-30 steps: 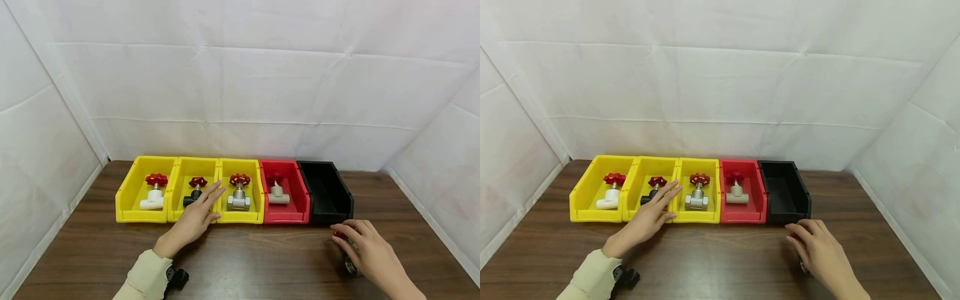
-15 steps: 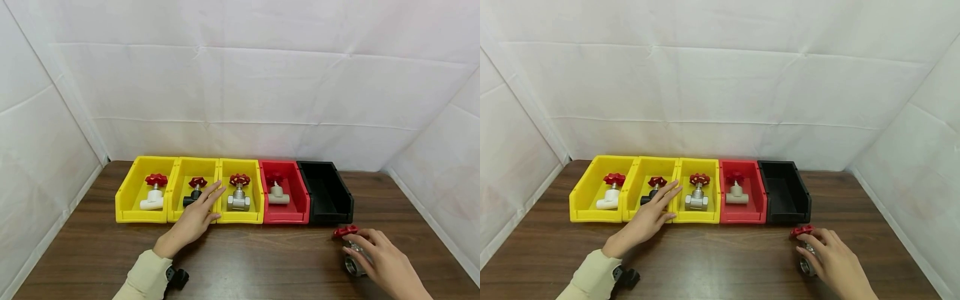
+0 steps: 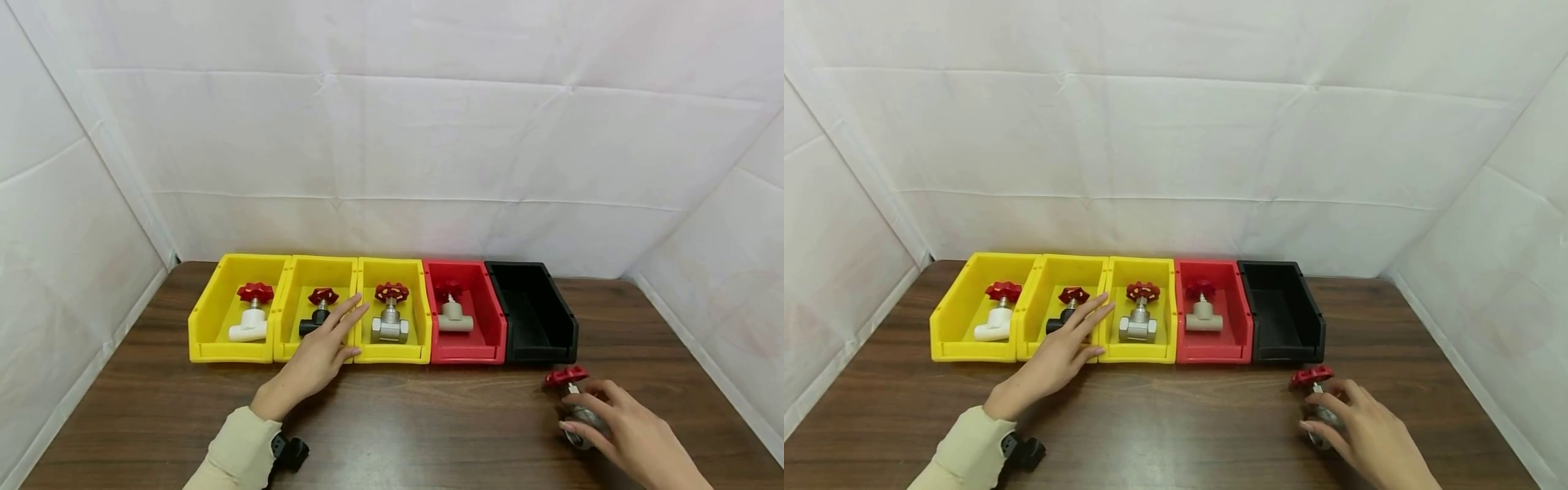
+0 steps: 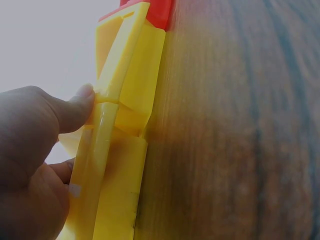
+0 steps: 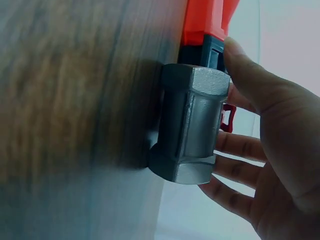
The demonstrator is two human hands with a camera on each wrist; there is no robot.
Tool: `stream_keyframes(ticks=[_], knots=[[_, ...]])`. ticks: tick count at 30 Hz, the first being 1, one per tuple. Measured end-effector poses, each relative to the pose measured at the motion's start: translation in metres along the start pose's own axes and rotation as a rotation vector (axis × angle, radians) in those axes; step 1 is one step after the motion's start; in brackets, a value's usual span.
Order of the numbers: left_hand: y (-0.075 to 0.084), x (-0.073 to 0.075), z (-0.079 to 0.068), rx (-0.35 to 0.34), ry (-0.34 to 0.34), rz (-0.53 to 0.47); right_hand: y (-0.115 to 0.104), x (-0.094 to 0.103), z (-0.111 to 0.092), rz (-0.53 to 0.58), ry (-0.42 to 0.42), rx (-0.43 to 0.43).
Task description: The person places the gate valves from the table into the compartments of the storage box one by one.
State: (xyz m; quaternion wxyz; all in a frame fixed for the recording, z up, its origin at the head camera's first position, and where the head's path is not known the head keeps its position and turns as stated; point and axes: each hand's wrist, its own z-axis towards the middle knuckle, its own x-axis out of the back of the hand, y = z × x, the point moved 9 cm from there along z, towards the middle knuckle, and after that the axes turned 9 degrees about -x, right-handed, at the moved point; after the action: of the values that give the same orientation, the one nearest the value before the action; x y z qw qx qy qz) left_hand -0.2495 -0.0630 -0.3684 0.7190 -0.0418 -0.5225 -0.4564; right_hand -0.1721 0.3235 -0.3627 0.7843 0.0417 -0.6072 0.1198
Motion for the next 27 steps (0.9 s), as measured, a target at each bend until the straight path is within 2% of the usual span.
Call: stream_keyframes(ticks=[6, 17, 20, 27], knots=[[0.0, 0.0, 0.0, 0.001, -0.002, 0.001, 0.007, -0.012, 0.0, 0.036, -0.114, -0.056], [0.0, 0.001, 0.0, -0.007, 0.006, 0.004, 0.012, -0.02, -0.003, 0.092, -0.25, -0.116], [0.0, 0.001, 0.0, -0.002, 0.007, 0.002, 0.012, -0.022, -0.004, 0.095, -0.27, -0.1], [0.0, 0.0, 0.0, -0.007, 0.007, 0.002, 0.013, -0.021, -0.006, 0.068, -0.246, -0.045]])
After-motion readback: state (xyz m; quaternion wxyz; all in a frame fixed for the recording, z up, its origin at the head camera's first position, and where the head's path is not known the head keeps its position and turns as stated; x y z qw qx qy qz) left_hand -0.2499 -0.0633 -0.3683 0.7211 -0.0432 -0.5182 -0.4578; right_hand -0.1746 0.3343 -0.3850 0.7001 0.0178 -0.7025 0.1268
